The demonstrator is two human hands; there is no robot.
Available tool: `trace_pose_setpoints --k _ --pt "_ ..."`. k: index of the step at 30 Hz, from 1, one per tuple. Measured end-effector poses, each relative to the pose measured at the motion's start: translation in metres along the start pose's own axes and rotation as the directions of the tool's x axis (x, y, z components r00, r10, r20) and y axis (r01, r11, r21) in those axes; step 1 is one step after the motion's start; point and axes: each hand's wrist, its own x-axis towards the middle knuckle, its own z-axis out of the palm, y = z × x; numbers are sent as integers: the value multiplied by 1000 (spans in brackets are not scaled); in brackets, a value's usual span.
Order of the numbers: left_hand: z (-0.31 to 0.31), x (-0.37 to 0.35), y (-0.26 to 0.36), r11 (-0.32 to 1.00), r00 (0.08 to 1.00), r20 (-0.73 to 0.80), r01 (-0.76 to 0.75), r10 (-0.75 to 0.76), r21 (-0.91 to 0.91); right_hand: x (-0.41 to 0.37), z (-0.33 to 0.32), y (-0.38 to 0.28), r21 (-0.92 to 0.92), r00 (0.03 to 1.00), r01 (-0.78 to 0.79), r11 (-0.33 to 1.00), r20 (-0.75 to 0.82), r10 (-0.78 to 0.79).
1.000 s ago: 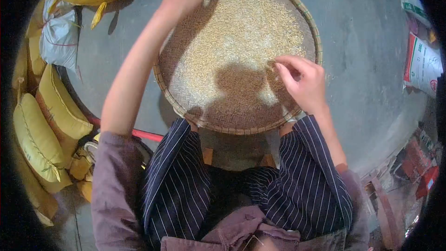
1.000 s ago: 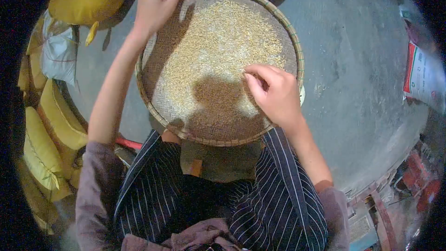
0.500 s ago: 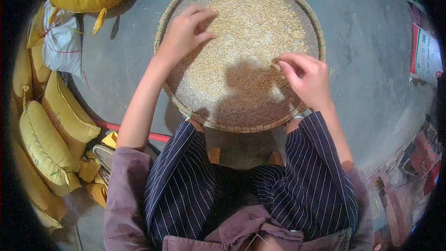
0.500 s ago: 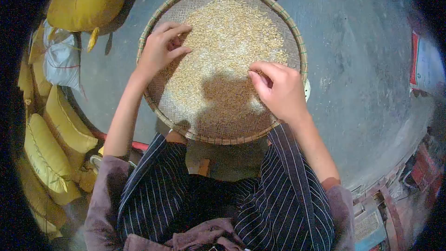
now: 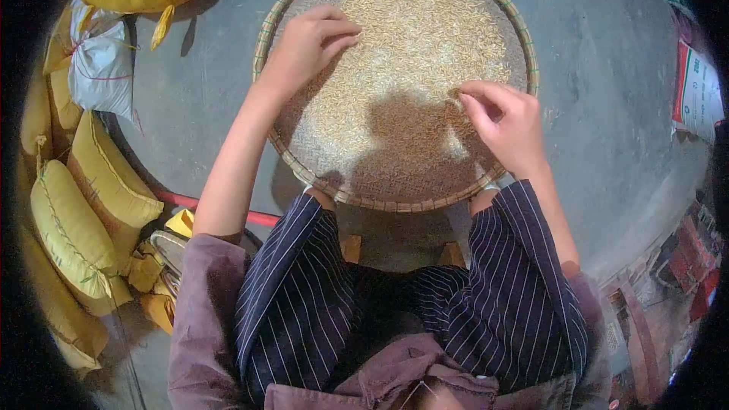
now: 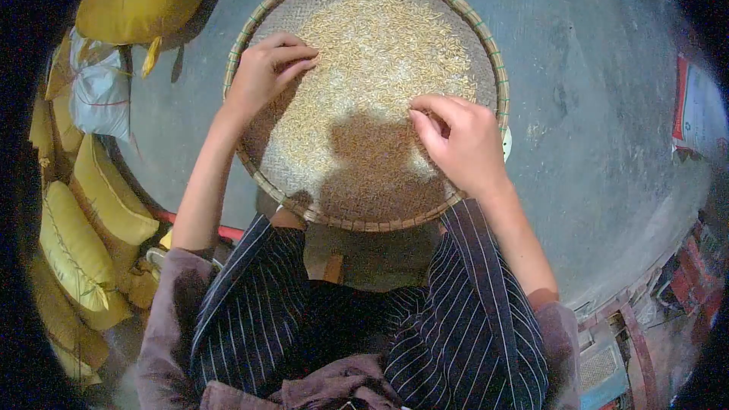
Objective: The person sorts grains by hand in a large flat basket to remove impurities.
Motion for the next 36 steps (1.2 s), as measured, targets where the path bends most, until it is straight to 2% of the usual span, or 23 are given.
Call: trace_pose_setpoints --k 7,9,10,12,21,28,31,33,34,35,36 --pt "2 -1 2 999 993 -113 -28 29 16 1 2 -1 18 1000 -17 1000 19 17" --pt "-5 -1 14 967 985 -14 168 -174 -193 2 2 -1 3 1000 5 1000 0 -5" --pt "-4 -1 13 966 984 -14 171 -177 -193 2 2 -1 3 1000 5 1000 3 -5" --pt "-3 0 9 994 999 -12 35 -37 -108 2 2 -1 0 1000 6 1000 9 -6" --pt "2 0 7 999 999 -41 -33 35 41 1 3 1 -10 1000 15 1000 8 -15" --pt "4 0 10 999 999 -38 20 -19 45 4 7 1 24 999 -14 1000 34 13" --pt "5 -1 15 999 997 -67 37 -35 24 3 22 11 126 1000 -23 992 -17 25" --pt "6 -4 24 992 990 -104 86 -96 -91 3 32 17 339 973 -220 915 136 184" --pt "6 -6 34 992 990 -103 82 -92 -91 7 36 15 339 974 -220 914 132 186" --pt "6 -7 49 979 989 -82 107 -123 -172 10 41 11 549 919 -391 739 270 286" --pt "6 -10 65 959 987 -58 133 -152 -251 13 46 8 688 842 -538 487 424 333"
